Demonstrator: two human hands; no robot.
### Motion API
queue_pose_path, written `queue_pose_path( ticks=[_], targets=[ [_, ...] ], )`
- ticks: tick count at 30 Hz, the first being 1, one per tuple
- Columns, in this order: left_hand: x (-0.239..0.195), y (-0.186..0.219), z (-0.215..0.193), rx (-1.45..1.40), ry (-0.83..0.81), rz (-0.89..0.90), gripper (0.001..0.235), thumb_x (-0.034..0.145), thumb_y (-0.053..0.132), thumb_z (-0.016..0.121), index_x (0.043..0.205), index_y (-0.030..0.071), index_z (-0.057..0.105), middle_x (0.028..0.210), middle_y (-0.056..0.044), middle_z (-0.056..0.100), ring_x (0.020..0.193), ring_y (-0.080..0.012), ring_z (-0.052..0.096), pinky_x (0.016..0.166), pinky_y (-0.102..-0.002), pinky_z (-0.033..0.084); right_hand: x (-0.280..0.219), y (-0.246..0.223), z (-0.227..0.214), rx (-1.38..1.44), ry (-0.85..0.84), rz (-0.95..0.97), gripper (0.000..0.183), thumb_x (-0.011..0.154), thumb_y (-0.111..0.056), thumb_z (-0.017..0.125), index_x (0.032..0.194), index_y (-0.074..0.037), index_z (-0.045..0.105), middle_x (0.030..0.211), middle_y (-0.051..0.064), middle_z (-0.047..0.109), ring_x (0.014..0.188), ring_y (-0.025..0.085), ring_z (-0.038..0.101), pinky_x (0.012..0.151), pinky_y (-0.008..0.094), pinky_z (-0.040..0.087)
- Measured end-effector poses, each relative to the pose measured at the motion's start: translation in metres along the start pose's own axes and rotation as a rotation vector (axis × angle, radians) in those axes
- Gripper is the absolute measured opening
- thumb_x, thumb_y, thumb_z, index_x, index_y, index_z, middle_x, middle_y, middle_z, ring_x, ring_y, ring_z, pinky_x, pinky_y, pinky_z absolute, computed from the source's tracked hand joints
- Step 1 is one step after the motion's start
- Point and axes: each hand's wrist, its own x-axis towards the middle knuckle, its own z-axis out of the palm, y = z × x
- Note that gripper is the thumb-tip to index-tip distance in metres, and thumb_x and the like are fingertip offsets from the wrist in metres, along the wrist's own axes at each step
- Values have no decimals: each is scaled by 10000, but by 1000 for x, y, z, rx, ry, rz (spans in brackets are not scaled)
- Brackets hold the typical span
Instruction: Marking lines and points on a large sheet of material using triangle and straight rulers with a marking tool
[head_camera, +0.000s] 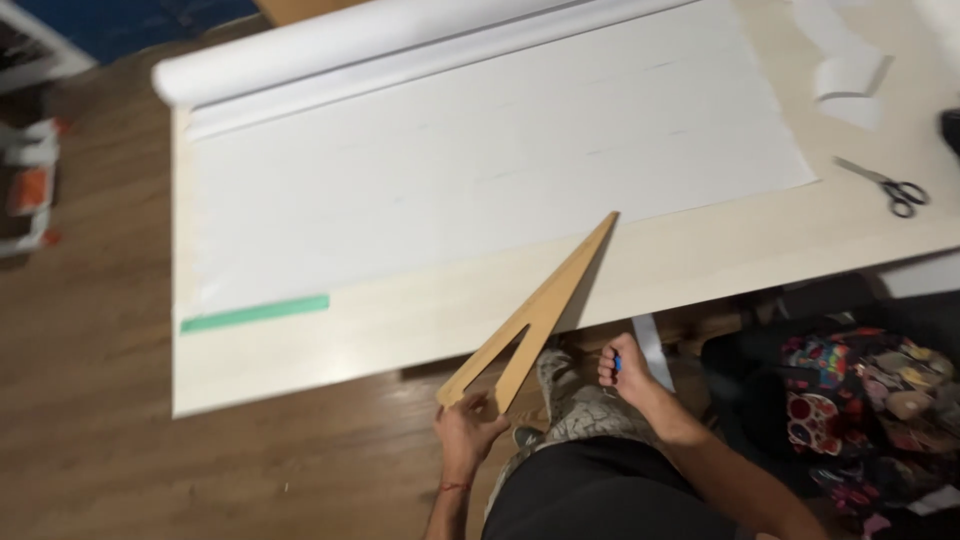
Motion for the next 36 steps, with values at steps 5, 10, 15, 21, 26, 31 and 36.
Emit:
queue_pose_path(
  ticks=[5, 10, 15, 21, 26, 31, 36],
  targets=[
    [-41, -9, 1, -183, -13, 14, 514, 613, 480, 856, 1061, 234, 805, 1010, 73, 827, 1009, -71, 755, 1088, -370, 313, -119, -7, 121, -582, -23, 51, 999, 850, -743, 509, 1469, 41, 512, 631, -22, 152, 506, 94, 164, 479, 303, 143],
    [-48, -29, 11, -294, -17, -35, 651, 580, 493, 931, 1138, 185, 797, 970, 29, 816, 1047, -244, 761, 1208, -560, 266, -58, 25, 111, -617, -101, -98, 428, 961, -383, 720, 864, -4, 547, 499, -82, 271, 316, 97, 288, 283, 265, 227],
    [-47, -15, -23, -262, 130, 37, 678, 617, 374, 891, 1249, 178, 741, 1104, -28, 798, 1161, -271, 689, 1217, -535, 264, -57, 22, 121, -521, -172, -154, 332, 992, -266, 695, 820, -46, 515, 535, -85, 236, 347, 92, 305, 309, 260, 283],
    [-27, 3, -72, -466, 393, 75, 793, 751, 275, 896, 1450, 68, 584, 1535, -339, 451, 1413, -547, 426, 1193, -692, 254, -67, -27, 124, -442, -175, -243, 383, 1032, -272, 666, 742, -115, 471, 573, -86, 196, 378, 74, 321, 338, 235, 301],
    [31, -33, -88, -428, 451, -143, 804, 869, 608, 678, 1454, 70, 555, 1590, -216, 431, 1517, -328, 354, 1211, -506, 295, -41, -93, 118, -450, -246, -336, 559, 1049, -288, 584, 634, -197, 220, 567, -44, 160, 473, 102, 197, 468, 272, 184],
    [59, -50, -113, -472, 508, -251, 798, 875, 595, 662, 1450, 54, 544, 1521, -165, 544, 1436, -311, 477, 1173, -478, 384, -31, -124, 139, -577, -290, -306, 550, 1063, -270, 565, 635, -201, 227, 592, -39, 165, 518, 121, 199, 516, 290, 204],
    [84, -74, -147, -495, 460, -407, 844, 880, 631, 611, 1507, 81, 480, 1560, -135, 502, 1446, -302, 463, 1181, -500, 385, -19, -129, 163, -577, -278, -298, 553, 1087, -311, 571, 633, -205, 272, 617, -46, 191, 567, 117, 211, 552, 296, 219]
  ],
)
